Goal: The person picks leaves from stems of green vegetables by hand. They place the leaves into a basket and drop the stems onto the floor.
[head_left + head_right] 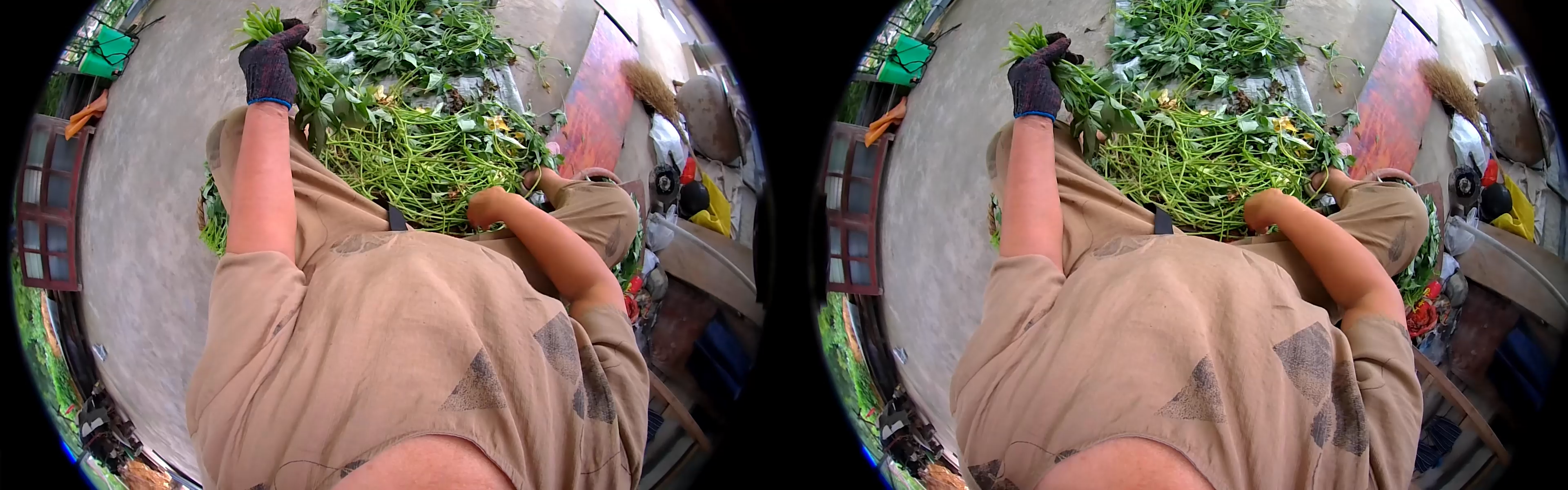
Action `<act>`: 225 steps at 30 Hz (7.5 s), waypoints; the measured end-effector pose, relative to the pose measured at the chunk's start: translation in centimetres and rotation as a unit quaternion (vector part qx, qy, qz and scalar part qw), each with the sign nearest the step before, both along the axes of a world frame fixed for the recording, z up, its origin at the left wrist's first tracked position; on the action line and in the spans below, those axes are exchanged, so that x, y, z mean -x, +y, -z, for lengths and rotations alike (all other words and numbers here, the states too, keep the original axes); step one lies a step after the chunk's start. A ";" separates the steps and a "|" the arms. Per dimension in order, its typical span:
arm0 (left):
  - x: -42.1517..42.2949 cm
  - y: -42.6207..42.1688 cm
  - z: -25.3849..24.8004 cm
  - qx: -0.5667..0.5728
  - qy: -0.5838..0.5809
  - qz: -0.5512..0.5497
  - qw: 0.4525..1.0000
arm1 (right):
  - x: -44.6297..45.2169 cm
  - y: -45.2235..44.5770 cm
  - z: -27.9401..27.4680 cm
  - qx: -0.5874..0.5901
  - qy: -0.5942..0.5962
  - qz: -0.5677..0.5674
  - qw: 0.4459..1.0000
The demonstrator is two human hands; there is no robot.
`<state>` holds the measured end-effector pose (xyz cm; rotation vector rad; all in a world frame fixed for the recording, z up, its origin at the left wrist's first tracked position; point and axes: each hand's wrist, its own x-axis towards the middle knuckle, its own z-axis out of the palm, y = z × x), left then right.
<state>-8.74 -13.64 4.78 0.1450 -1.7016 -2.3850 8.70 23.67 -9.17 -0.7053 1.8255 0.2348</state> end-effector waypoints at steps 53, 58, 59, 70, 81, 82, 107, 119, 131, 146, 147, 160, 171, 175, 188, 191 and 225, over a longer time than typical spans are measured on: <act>-3.3 10.6 10.3 0.664 0.159 0.472 0.559 | 10.0 -7.5 -0.3 0.193 0.516 -0.089 0.830; -4.4 10.9 18.3 0.549 0.271 0.612 0.501 | 8.9 -3.0 -3.5 0.158 0.508 -0.097 0.841; -5.0 11.2 16.7 0.597 0.082 0.614 0.510 | 8.7 -1.4 -3.9 0.148 0.509 -0.087 0.843; -5.2 11.0 17.5 0.533 0.209 0.625 0.531 | 10.3 14.0 -10.2 0.005 0.606 0.102 0.788; -5.9 10.7 11.2 0.394 -0.084 0.441 0.802 | 7.3 7.0 -12.7 0.130 0.654 -0.006 0.745; -5.9 10.6 11.9 0.384 0.001 0.456 0.803 | 6.6 5.5 -11.7 0.150 0.615 -0.016 0.774; -4.3 8.8 4.0 0.188 -0.092 0.333 0.919 | 9.7 12.1 -19.9 0.301 0.707 0.315 0.558; -1.9 10.2 0.0 0.025 -0.022 0.190 0.981 | 6.9 3.3 -15.6 0.530 0.265 0.446 0.671; -1.4 12.9 -0.1 -0.046 -0.041 0.293 0.954 | 6.3 3.5 -16.1 0.532 0.169 0.472 0.683; -1.1 13.8 0.4 -0.087 -0.113 0.375 0.916 | 6.1 4.9 -15.5 0.503 0.307 0.459 0.665; -1.1 13.7 0.5 -0.072 -0.125 0.345 0.927 | 6.0 5.0 -15.4 0.507 0.315 0.460 0.657; 6.7 6.9 10.5 -0.045 -0.220 -0.066 0.972 | 5.5 6.5 -16.2 0.438 0.556 0.406 0.579; -5.5 19.9 4.0 -0.104 -0.127 0.342 0.925 | 5.9 1.0 -13.5 0.462 0.507 0.428 0.589; -4.3 19.3 5.9 -0.124 -0.189 0.365 0.903 | 5.7 0.7 -13.1 0.477 0.507 0.429 0.575; -4.2 19.6 6.9 0.154 -0.087 0.255 0.951 | 5.3 0.5 -13.5 0.478 0.505 0.404 0.595; -2.7 19.7 10.3 0.276 -0.133 0.109 0.946 | 5.5 0.0 -12.3 0.463 0.562 0.322 0.605; -8.7 15.0 3.5 -0.029 -0.096 0.242 0.965 | 8.2 0.1 -12.9 0.387 0.462 0.197 0.773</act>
